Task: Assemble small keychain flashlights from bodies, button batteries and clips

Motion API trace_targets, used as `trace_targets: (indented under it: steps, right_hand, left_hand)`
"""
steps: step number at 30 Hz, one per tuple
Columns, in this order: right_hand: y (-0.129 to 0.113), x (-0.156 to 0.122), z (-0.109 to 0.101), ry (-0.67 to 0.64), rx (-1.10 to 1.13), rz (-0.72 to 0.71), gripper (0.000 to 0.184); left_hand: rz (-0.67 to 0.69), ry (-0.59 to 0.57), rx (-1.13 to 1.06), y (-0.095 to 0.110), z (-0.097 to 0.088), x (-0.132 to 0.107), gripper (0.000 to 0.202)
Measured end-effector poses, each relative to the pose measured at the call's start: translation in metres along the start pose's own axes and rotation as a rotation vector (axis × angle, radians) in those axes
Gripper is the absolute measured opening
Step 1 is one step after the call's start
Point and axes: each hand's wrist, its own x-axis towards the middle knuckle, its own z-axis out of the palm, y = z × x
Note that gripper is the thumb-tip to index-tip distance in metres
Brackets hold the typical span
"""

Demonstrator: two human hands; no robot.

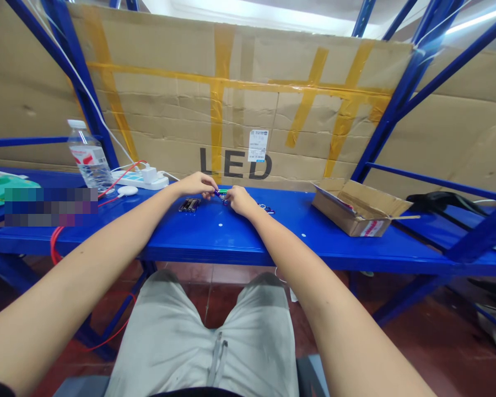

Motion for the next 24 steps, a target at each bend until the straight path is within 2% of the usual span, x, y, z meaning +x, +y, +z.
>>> trace_targets:
  steps: [15,24]
  right_hand:
    - [0.000,0.000,0.002,-0.008,0.047,0.073,0.033]
    - [-0.001,-0.001,0.001,-0.033,0.071,0.112,0.030]
  left_hand:
    - [0.091,0.044,0.098,0.009,0.009,-0.001,0.018]
    - [0.188,0.081,0.381,0.022,0.015,0.002,0.015]
